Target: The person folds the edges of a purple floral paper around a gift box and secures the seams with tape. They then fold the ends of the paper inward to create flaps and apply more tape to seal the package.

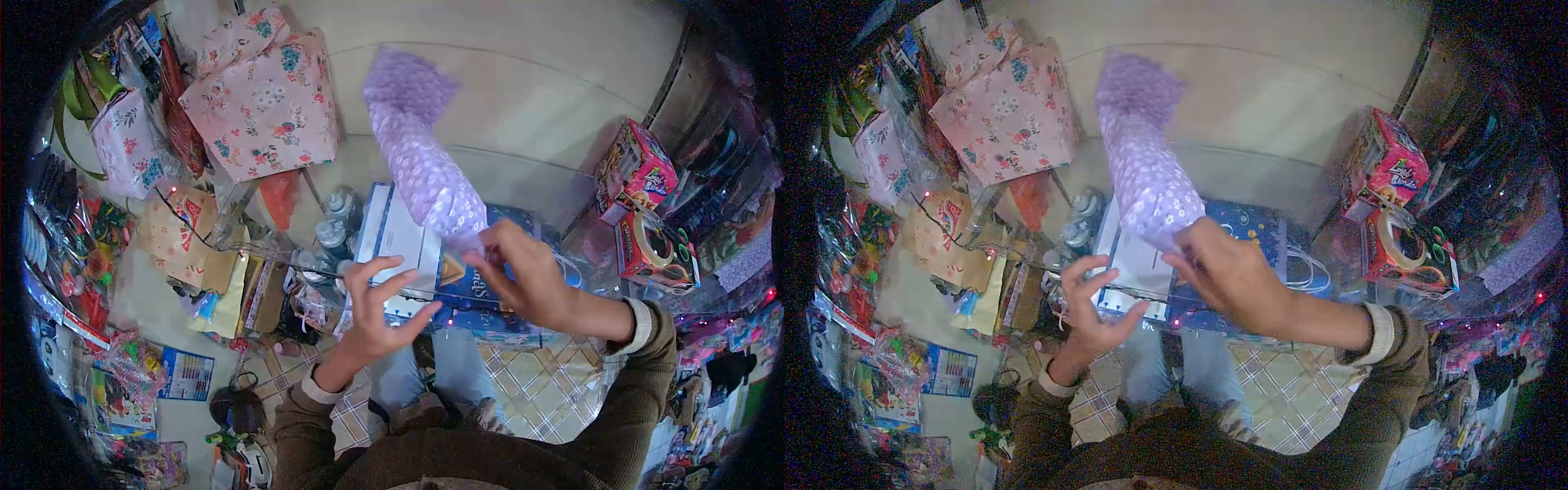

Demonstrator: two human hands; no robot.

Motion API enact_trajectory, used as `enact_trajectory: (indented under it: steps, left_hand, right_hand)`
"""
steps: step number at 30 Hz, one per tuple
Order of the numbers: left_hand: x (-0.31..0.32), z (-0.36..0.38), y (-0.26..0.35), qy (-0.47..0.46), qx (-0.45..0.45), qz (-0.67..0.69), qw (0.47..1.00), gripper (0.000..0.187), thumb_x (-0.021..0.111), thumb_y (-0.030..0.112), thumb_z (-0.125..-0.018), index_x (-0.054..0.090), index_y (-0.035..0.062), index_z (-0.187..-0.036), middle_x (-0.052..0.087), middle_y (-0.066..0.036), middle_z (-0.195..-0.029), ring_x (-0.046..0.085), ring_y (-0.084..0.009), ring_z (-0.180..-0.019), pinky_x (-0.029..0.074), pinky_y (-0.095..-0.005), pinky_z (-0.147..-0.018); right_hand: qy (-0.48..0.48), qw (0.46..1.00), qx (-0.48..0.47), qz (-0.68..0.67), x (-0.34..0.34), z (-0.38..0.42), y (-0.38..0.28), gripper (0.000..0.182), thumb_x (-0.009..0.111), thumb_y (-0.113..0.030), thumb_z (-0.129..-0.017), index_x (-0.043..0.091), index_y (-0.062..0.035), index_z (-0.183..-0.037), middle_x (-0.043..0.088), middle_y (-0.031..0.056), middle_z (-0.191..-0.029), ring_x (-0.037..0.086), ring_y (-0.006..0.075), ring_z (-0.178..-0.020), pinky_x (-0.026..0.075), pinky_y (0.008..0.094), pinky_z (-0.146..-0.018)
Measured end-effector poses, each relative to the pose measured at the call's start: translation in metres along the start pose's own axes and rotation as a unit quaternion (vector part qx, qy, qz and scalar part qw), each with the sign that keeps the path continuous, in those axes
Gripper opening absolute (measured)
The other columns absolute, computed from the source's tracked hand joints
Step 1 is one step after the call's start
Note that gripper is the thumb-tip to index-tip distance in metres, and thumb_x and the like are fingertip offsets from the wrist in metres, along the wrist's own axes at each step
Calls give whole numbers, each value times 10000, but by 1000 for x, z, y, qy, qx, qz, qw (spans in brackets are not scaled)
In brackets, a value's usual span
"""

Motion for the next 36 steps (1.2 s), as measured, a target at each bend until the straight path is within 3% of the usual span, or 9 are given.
enact_trajectory:
  steps: [5, 12, 18, 21, 23, 25, 28, 29, 36]
  left_hand:
    - [20, -9, 27, 3, 62, -17, 998, 755, 928, 299, -569, 528, 83, -1172, 487, -146, -1179, 503, -297, -1053, 425, -415, -845]
    - [30, -16, 38, 45, 76, -7, 996, 656, 911, 214, -572, 581, 97, -1126, 512, -117, -1126, 530, -281, -999, 438, -406, -809]
    - [23, -20, 30, -24, 76, 4, 997, 413, 799, 103, -637, 728, 134, -1043, 601, -1, -942, 585, -171, -853, 406, -339, -724]
    - [11, -25, 35, -50, 90, -33, 994, 384, 776, 100, -652, 744, 128, -1033, 599, 11, -901, 583, -163, -828, 412, -325, -677]
    - [5, -20, 37, -58, 113, -76, 989, 381, 762, 104, -660, 745, 127, -1041, 595, 14, -903, 580, -164, -822, 412, -325, -653]
    - [12, -16, 34, -79, 109, -39, 990, 362, 732, 100, -672, 743, 123, -1033, 592, 12, -916, 578, -161, -826, 427, -328, -693]
    - [20, -16, 38, -108, 136, -20, 985, 350, 691, 102, -680, 732, 119, -1027, 592, 6, -944, 576, -154, -841, 442, -331, -778]
    - [23, -17, 41, -117, 152, -19, 981, 349, 679, 104, -681, 728, 117, -1026, 593, 4, -955, 576, -151, -847, 446, -331, -810]
    - [27, -16, 42, -176, 188, -97, 961, 356, 643, 144, -713, 718, 158, -1060, 607, 47, -947, 570, -123, -893, 431, -361, -887]
  right_hand:
    - [23, 951, 184, -247, 4, 25, 35, 180, 585, -75, -949, 480, 6, -1070, 589, 97, -856, 627, 149, -665, 496, 290, -565]
    - [102, 804, 308, -498, 15, 47, 30, 348, 478, -149, -1013, 375, -6, -1313, 590, 101, -1075, 642, 155, -756, 546, 300, -656]
    - [-72, 733, 436, -516, 29, 58, 46, 432, 561, -230, -982, 381, -30, -1320, 579, 102, -1061, 633, 162, -734, 586, 337, -691]
    - [-158, 781, 465, -385, 2, 48, 49, 496, 677, -225, -909, 417, -29, -1283, 568, 99, -1023, 607, 167, -810, 562, 344, -716]
    - [-56, 940, 302, -151, -32, 33, 46, 539, 740, -186, -842, 437, -40, -1263, 559, 90, -993, 583, 188, -862, 534, 359, -736]
    - [35, 993, 80, 75, -55, 18, 13, 539, 756, -158, -771, 493, -74, -1234, 567, 67, -1013, 556, 207, -968, 478, 359, -784]
    - [-79, 881, -320, 339, -21, 42, -38, 428, 695, -174, -778, 550, -91, -1172, 587, 53, -1060, 567, 198, -985, 476, 331, -810]
    - [-93, 879, -322, 340, -14, 42, -42, 298, 646, -194, -781, 610, -86, -1056, 611, 40, -1062, 577, 175, -1011, 475, 329, -858]
    - [-173, 924, -267, 211, 8, 48, -7, 249, 639, -159, -750, 630, -32, -964, 631, 73, -989, 634, 206, -904, 536, 330, -780]
Point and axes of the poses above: each hand's wrist, its own z-axis away from the middle knuckle, its own x-axis out of the palm, y = z × x, the point moved 8 cm from there along -z, towards the middle knuckle
